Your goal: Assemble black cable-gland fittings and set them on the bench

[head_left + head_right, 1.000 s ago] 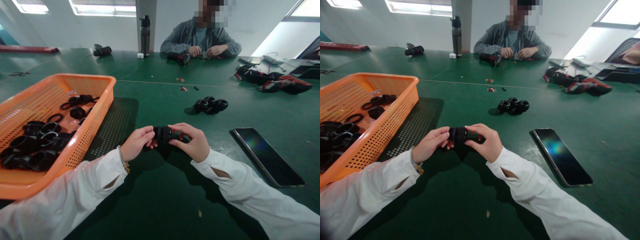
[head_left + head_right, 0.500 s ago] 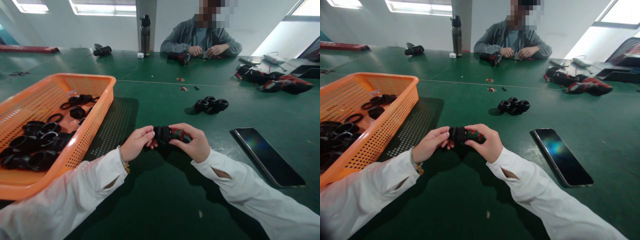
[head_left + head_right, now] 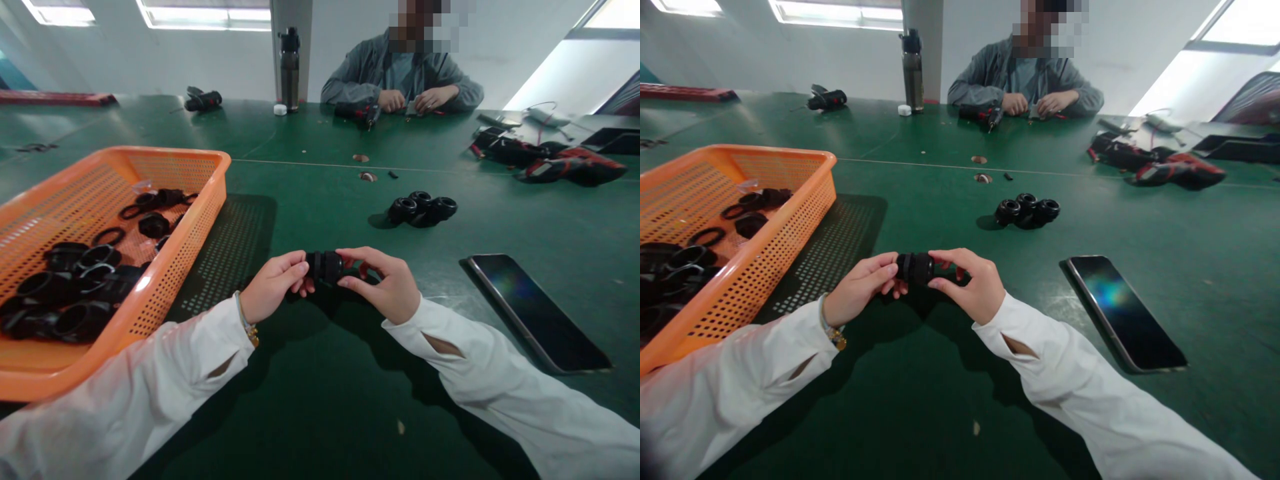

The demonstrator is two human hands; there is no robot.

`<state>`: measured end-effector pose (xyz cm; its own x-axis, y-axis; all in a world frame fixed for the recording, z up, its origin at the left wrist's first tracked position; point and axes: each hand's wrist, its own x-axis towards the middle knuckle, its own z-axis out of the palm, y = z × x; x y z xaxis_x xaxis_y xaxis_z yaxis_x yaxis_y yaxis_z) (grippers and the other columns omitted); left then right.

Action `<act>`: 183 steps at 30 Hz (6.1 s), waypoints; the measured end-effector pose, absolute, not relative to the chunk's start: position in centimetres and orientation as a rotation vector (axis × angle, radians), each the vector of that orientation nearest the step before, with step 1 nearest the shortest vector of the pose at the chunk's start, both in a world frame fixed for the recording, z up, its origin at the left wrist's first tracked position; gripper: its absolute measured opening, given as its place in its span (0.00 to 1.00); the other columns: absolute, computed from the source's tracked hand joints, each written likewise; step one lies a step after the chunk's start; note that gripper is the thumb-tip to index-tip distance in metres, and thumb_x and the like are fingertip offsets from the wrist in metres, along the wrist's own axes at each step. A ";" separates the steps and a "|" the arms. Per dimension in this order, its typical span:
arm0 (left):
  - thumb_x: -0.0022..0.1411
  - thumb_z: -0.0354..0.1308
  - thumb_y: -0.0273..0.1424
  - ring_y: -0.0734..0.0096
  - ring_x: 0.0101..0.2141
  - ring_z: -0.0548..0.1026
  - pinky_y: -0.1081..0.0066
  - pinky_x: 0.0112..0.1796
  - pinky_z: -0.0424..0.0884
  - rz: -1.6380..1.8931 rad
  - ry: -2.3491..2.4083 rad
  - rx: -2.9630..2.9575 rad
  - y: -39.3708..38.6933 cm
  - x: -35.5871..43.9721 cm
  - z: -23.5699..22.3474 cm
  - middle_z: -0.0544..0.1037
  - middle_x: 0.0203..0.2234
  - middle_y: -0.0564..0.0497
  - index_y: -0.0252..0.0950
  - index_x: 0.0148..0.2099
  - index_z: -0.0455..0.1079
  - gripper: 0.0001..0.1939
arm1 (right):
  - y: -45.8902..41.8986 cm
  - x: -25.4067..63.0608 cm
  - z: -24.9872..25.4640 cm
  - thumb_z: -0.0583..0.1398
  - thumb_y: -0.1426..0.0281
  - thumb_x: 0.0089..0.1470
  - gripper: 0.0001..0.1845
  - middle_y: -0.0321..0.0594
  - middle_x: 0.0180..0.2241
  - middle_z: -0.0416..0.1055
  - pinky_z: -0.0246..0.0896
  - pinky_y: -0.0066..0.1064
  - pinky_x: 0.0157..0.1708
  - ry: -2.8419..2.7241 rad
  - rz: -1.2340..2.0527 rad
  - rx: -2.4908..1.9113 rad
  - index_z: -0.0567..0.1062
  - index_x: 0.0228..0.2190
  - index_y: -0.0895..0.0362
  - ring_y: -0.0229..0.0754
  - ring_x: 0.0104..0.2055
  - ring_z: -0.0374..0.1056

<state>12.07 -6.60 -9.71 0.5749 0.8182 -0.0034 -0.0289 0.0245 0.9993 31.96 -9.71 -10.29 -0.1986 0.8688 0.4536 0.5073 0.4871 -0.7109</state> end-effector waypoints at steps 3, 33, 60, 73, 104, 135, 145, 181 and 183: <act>0.55 0.55 0.41 0.76 0.21 0.67 0.75 0.24 0.60 0.754 0.740 1.403 -6.6 12.1 -9.7 0.62 0.14 0.58 0.36 0.22 0.56 0.18 | -9.7 32.0 -10.2 0.62 0.69 0.48 0.15 0.40 0.33 0.77 0.66 0.29 0.27 -1.859 0.532 -1.171 0.76 0.40 0.56 0.39 0.31 0.70; 0.55 0.54 0.42 0.76 0.21 0.67 0.74 0.24 0.59 0.740 0.757 1.416 -6.7 12.1 -9.5 0.64 0.15 0.57 0.36 0.22 0.56 0.18 | -9.7 31.9 -10.0 0.62 0.65 0.48 0.16 0.39 0.32 0.77 0.65 0.30 0.27 -1.835 0.619 -1.248 0.78 0.40 0.55 0.39 0.28 0.70; 0.55 0.55 0.44 0.75 0.21 0.67 0.75 0.24 0.60 0.753 0.776 1.443 -6.7 11.9 -9.5 0.64 0.15 0.56 0.36 0.21 0.56 0.20 | -9.7 32.0 -9.9 0.61 0.64 0.47 0.19 0.41 0.33 0.77 0.65 0.31 0.28 -1.894 0.660 -1.222 0.76 0.43 0.57 0.40 0.30 0.70; 0.54 0.55 0.43 0.76 0.21 0.66 0.74 0.24 0.60 0.723 0.759 1.424 -6.7 12.0 -9.3 0.66 0.17 0.55 0.35 0.23 0.58 0.17 | -9.8 31.8 -10.4 0.63 0.69 0.43 0.20 0.40 0.36 0.76 0.65 0.31 0.27 -1.810 0.613 -1.237 0.74 0.43 0.54 0.42 0.34 0.71; 0.48 0.55 0.32 0.78 0.22 0.64 0.76 0.24 0.61 0.648 0.874 1.618 -6.9 12.3 -9.0 0.65 0.21 0.57 0.34 0.29 0.60 0.08 | -9.8 31.8 -10.1 0.63 0.69 0.46 0.17 0.39 0.32 0.77 0.66 0.28 0.27 -1.834 0.628 -1.207 0.75 0.41 0.56 0.40 0.32 0.72; 0.49 0.56 0.31 0.79 0.21 0.64 0.77 0.24 0.61 0.653 0.852 1.580 -7.0 12.3 -8.9 0.66 0.20 0.58 0.34 0.28 0.60 0.08 | -9.9 31.8 -10.3 0.63 0.72 0.44 0.17 0.39 0.35 0.77 0.69 0.29 0.28 -1.864 0.480 -1.195 0.76 0.39 0.54 0.40 0.32 0.72; 0.49 0.56 0.30 0.79 0.21 0.65 0.77 0.24 0.62 0.653 0.859 1.581 -7.0 12.3 -8.9 0.67 0.20 0.58 0.34 0.28 0.61 0.07 | -9.9 31.9 -10.0 0.63 0.69 0.45 0.17 0.39 0.35 0.78 0.68 0.31 0.30 -1.879 0.503 -1.234 0.77 0.41 0.55 0.41 0.32 0.73; 0.50 0.57 0.29 0.78 0.23 0.67 0.77 0.25 0.64 0.649 0.824 1.509 -6.9 12.2 -9.0 0.68 0.21 0.57 0.34 0.29 0.61 0.07 | -9.9 31.7 -10.5 0.64 0.70 0.43 0.21 0.40 0.36 0.76 0.65 0.28 0.25 -1.778 0.572 -1.166 0.72 0.43 0.54 0.40 0.33 0.71; 0.50 0.57 0.29 0.78 0.23 0.66 0.77 0.25 0.64 0.650 0.831 1.514 -7.0 12.2 -8.9 0.68 0.21 0.57 0.34 0.29 0.61 0.06 | -9.9 31.7 -10.5 0.64 0.70 0.43 0.17 0.39 0.36 0.76 0.66 0.29 0.26 -1.793 0.567 -1.158 0.73 0.39 0.55 0.40 0.32 0.72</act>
<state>12.24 -6.98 -8.94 0.5846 0.8086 -0.0659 0.1305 -0.0136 0.9913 31.69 -9.90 -10.45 -0.1564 0.8853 0.4379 0.4726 0.4564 -0.7539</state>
